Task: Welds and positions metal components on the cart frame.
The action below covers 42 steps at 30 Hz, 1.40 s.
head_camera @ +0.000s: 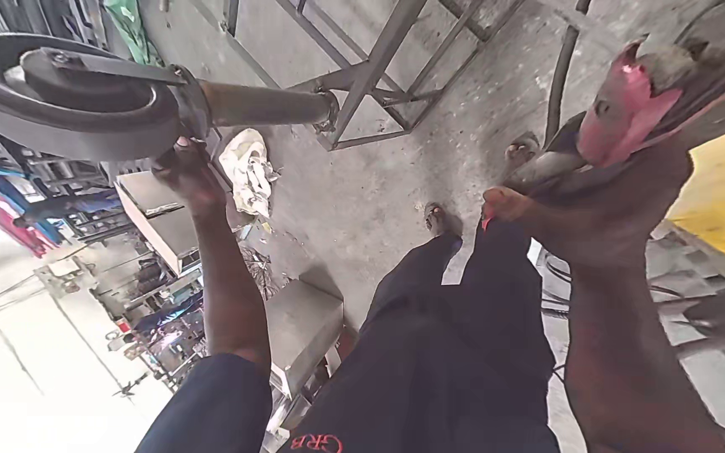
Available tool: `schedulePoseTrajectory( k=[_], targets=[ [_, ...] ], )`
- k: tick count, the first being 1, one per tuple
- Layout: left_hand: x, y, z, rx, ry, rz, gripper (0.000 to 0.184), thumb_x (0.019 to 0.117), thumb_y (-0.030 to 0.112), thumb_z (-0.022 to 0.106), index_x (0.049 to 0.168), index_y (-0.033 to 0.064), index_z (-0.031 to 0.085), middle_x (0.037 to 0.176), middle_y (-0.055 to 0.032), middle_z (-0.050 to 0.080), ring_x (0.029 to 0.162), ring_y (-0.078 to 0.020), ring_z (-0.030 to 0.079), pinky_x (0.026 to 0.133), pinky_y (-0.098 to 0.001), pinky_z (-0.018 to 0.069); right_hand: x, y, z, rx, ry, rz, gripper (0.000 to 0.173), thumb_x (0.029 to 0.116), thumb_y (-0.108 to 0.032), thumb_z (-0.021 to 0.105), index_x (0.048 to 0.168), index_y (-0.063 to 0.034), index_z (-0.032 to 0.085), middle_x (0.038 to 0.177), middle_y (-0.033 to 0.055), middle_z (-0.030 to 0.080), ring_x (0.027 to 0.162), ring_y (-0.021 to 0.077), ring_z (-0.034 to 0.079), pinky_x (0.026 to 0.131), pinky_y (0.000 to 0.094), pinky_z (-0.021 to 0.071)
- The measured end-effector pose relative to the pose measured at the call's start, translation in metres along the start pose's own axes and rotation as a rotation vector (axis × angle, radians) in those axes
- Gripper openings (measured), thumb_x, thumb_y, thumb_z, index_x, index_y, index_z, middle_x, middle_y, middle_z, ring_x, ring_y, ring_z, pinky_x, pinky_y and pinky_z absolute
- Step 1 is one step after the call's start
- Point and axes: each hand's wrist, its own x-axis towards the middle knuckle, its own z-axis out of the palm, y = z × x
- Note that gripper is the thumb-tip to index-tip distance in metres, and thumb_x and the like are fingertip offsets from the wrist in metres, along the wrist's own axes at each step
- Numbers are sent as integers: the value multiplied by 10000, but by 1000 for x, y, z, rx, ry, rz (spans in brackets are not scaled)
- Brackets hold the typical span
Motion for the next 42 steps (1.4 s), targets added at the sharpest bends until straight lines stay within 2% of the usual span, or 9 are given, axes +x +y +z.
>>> schedulePoseTrajectory(
  k=[5, 8, 12, 15, 19, 22, 26, 32, 42],
  targets=[
    [1, 0, 2, 11, 2, 12, 123, 994, 23, 578, 1114, 22, 551, 870, -55, 671, 732, -176, 652, 649, -355, 579, -5, -7, 6, 106, -9, -51, 793, 735, -353, 903, 1330, -49, 476, 1162, -65, 622, 1073, -16, 614, 978, 254, 548],
    [0, -3, 0, -7, -28, 52, 152, 972, 31, 617, 1114, 33, 563, 882, -46, 697, 742, -179, 676, 656, -359, 588, -1, -25, 7, 165, -55, 12, 784, 719, -339, 904, 1331, -139, 458, 1146, -145, 608, 1041, -46, 623, 925, 196, 569],
    [-2, -5, 1, -50, 21, 43, 249, 904, -6, 692, 1115, 41, 570, 904, -25, 715, 801, -185, 698, 762, -414, 610, 9, -50, 9, 164, -128, 121, 819, 676, -376, 921, 1327, -131, 488, 1045, -106, 659, 895, 6, 673, 761, 251, 625],
    [-9, 4, 9, -69, 47, 1, 300, 895, 12, 715, 1166, 37, 589, 980, 20, 725, 869, -125, 700, 814, -377, 614, 15, -71, 12, 81, -152, 151, 858, 668, -424, 923, 1328, -69, 506, 970, -64, 688, 781, 22, 679, 674, 266, 624],
    [-9, 20, 10, 23, 23, -26, 303, 942, 27, 650, 1240, -17, 612, 1122, -55, 718, 995, -116, 702, 912, -364, 603, 27, -102, 9, -134, -148, 70, 936, 651, -497, 895, 1282, 78, 511, 989, 11, 682, 840, -11, 652, 770, 221, 588],
    [-7, 15, 12, -11, 28, -50, 301, 941, 35, 666, 1237, -10, 627, 1187, -133, 658, 917, -173, 702, 862, -395, 621, 37, -130, -2, -172, -157, 37, 915, 652, -470, 895, 1284, 66, 507, 983, 20, 686, 827, 15, 670, 746, 239, 605],
    [-9, 24, 15, 70, 52, -124, 287, 957, 121, 691, 1227, 31, 658, 1179, -149, 664, 820, -187, 693, 802, -397, 613, 54, -168, -11, -176, -206, 70, 864, 639, -475, 880, 1266, 1, 522, 901, -3, 685, 728, 58, 683, 642, 279, 617],
    [-6, 26, 13, 83, 35, -119, 298, 958, 147, 707, 1236, 45, 673, 1205, -153, 659, 769, -196, 678, 760, -396, 604, 71, -209, 1, -277, -379, 33, 881, 618, -505, 875, 1269, -8, 548, 879, 4, 694, 694, 67, 680, 612, 291, 609],
    [0, 17, 13, 58, 9, -106, 295, 956, 164, 710, 1237, 78, 683, 1198, -140, 662, 787, -213, 672, 765, -426, 596, 24, -200, 74, -311, -424, 36, 862, 633, -445, 892, 1293, -8, 550, 920, 40, 706, 763, 105, 697, 687, 328, 621]
  ],
)
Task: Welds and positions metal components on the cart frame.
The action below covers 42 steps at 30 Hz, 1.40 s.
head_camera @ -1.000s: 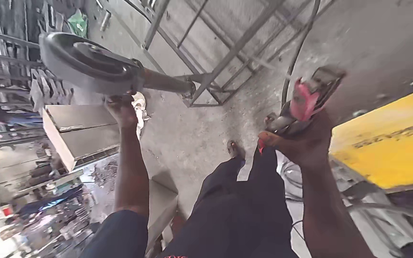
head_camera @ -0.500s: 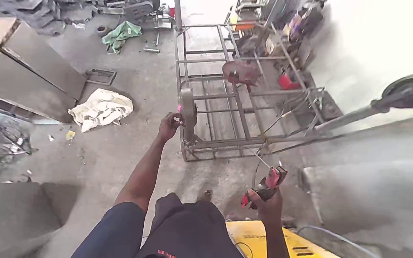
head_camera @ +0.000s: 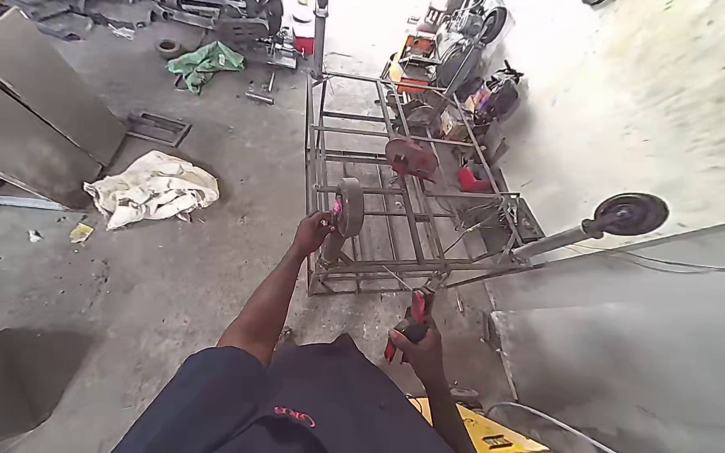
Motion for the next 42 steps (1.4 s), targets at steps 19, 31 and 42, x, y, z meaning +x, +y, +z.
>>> schedulePoseTrajectory(
  k=[19, 31, 42],
  targets=[
    [8, 13, -3, 272, -22, -35, 274, 977, 306, 675, 1194, 143, 712, 1192, -86, 697, 857, -258, 699, 793, -534, 578, 27, -6, 47, 81, 29, 22, 747, 684, -348, 882, 1251, 0, 542, 891, 38, 692, 722, 106, 686, 653, 313, 615],
    [9, 13, -13, 172, -71, -6, 335, 937, 266, 748, 1204, 69, 700, 1236, -138, 667, 880, -229, 704, 823, -448, 604, 65, 21, 64, 349, -49, 100, 746, 722, -317, 872, 1276, 30, 512, 879, 98, 692, 687, 189, 697, 614, 377, 623],
    [0, 8, -7, -15, 9, -13, 399, 916, 250, 775, 1265, 74, 694, 1299, -130, 670, 1045, -240, 683, 939, -444, 559, 58, 15, 45, 271, -68, 89, 787, 698, -373, 882, 1276, 16, 517, 884, 86, 688, 695, 177, 693, 614, 365, 618]
  ],
)
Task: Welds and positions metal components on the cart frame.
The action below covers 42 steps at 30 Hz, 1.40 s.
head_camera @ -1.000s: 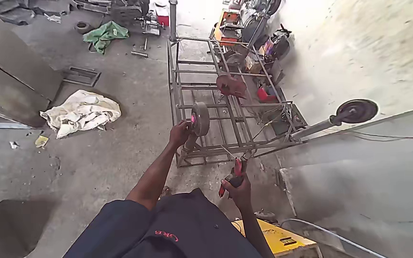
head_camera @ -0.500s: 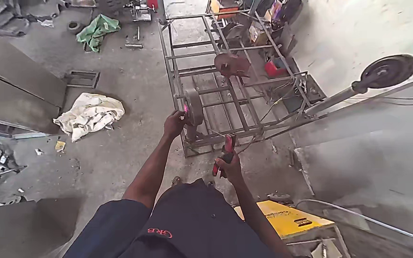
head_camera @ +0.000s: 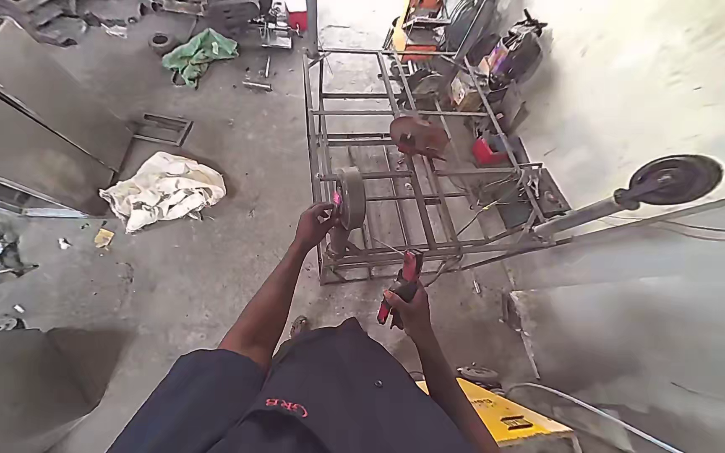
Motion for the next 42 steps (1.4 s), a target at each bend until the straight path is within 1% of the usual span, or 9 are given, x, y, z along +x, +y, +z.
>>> schedulePoseTrajectory(
  k=[4, 7, 9, 11, 14, 18, 29, 32, 42],
  targets=[
    [1, 0, -4, 2, -2, -36, 411, 901, 261, 787, 1266, 92, 702, 1223, -120, 708, 1051, -240, 679, 938, -463, 544, 0, 2, 4, -26, -15, -9, 787, 713, -376, 876, 1282, 24, 506, 874, 93, 682, 679, 186, 688, 598, 375, 615],
    [1, 1, -4, -58, 19, 30, 357, 891, 204, 795, 1211, 70, 709, 1242, -105, 702, 1072, -204, 675, 927, -416, 550, 3, 3, 8, -41, -15, -8, 752, 719, -367, 873, 1266, 17, 529, 887, 87, 691, 699, 181, 695, 617, 375, 621],
    [1, 1, -2, -102, 45, 73, 379, 870, 142, 799, 1200, 19, 658, 1281, -115, 683, 1084, -203, 676, 929, -407, 561, 6, 6, 10, -34, -29, -8, 737, 732, -363, 872, 1273, 10, 538, 899, 91, 691, 704, 182, 693, 625, 375, 619],
    [1, 4, -1, -90, 65, 15, 538, 852, 127, 802, 1313, 28, 543, 1231, -91, 715, 1038, -197, 704, 871, -413, 583, 9, 8, 13, -41, -37, -4, 705, 735, -378, 865, 1243, 1, 556, 881, 86, 692, 691, 175, 689, 616, 371, 614],
    [1, 10, 0, -67, 83, -33, 628, 841, 127, 815, 1354, 44, 463, 1180, -89, 736, 1019, -201, 719, 838, -424, 590, 14, 11, 17, -35, -40, 16, 713, 726, -410, 863, 1234, -9, 563, 881, 85, 694, 696, 165, 691, 627, 361, 613],
    [1, 12, -2, -10, 71, -32, 634, 849, 132, 814, 1370, 44, 464, 1182, -90, 738, 1053, -212, 715, 892, -439, 583, 21, 18, 23, 24, -50, 25, 699, 732, -384, 866, 1250, -29, 559, 864, 94, 691, 681, 190, 690, 618, 382, 614],
    [1, 16, -3, 11, 52, -57, 662, 861, 146, 813, 1399, 51, 440, 1201, -90, 733, 1035, -201, 713, 837, -407, 584, 30, 22, 30, 109, -56, 48, 704, 726, -360, 868, 1260, -29, 550, 852, 104, 691, 659, 201, 689, 584, 372, 609],
    [0, 14, -3, 10, 54, -25, 673, 860, 169, 816, 1403, 44, 438, 1204, -90, 729, 1052, -201, 708, 862, -406, 584, 29, 24, 30, 131, -59, 32, 679, 723, -373, 873, 1226, -42, 560, 820, 93, 683, 634, 199, 677, 563, 369, 600],
    [1, 17, -5, 73, 44, -43, 665, 866, 157, 808, 1405, 63, 429, 1191, -78, 739, 1028, -217, 722, 871, -435, 589, 33, 24, 38, 119, -54, 28, 682, 715, -334, 879, 1243, -40, 562, 858, 98, 690, 679, 193, 686, 612, 385, 606]
  ],
)
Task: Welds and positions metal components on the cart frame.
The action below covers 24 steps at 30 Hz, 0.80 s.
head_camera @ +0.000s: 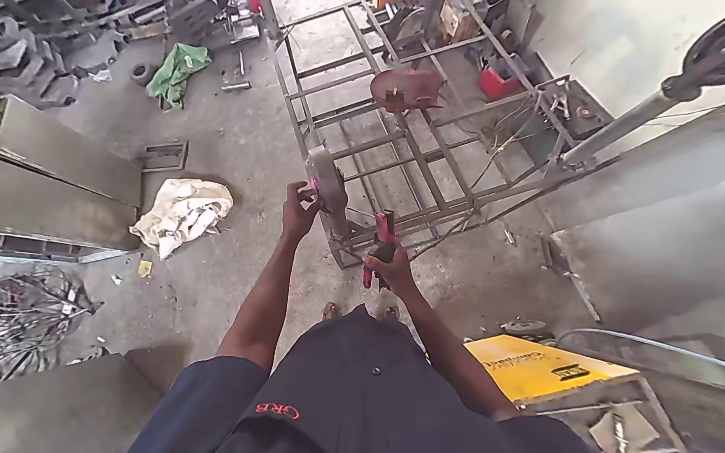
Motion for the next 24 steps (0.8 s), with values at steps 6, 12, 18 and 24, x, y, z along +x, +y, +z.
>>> schedulePoseTrajectory(
  k=[6, 12, 18, 24],
  targets=[
    [3, 0, -1, 66, -9, 11, 668, 877, 182, 797, 1422, 58, 430, 1152, -85, 742, 989, -226, 724, 879, -460, 585, 4, -1, 4, 16, -3, 10, 670, 723, -308, 882, 1249, -41, 564, 843, 103, 685, 648, 194, 675, 585, 372, 599],
    [1, 9, -1, 32, 0, -35, 660, 884, 156, 793, 1430, 49, 438, 1164, -104, 741, 974, -235, 731, 847, -447, 595, -2, -3, -6, 5, 40, -27, 660, 741, -357, 873, 1210, -8, 566, 853, 107, 688, 664, 201, 687, 592, 382, 611],
    [0, 9, 3, -45, 4, -87, 639, 894, 147, 776, 1426, 61, 433, 1174, -100, 735, 925, -240, 728, 809, -457, 597, -11, -5, -20, 58, 71, -39, 707, 748, -336, 868, 1260, 13, 527, 885, 108, 686, 685, 205, 691, 601, 377, 615],
    [2, 12, -2, 28, -21, -30, 585, 899, 155, 771, 1383, 51, 461, 1164, -95, 731, 870, -232, 720, 817, -463, 594, -14, -8, -28, 68, 69, -49, 683, 766, -334, 860, 1251, 13, 527, 861, 113, 680, 661, 219, 684, 576, 385, 610]
  ],
)
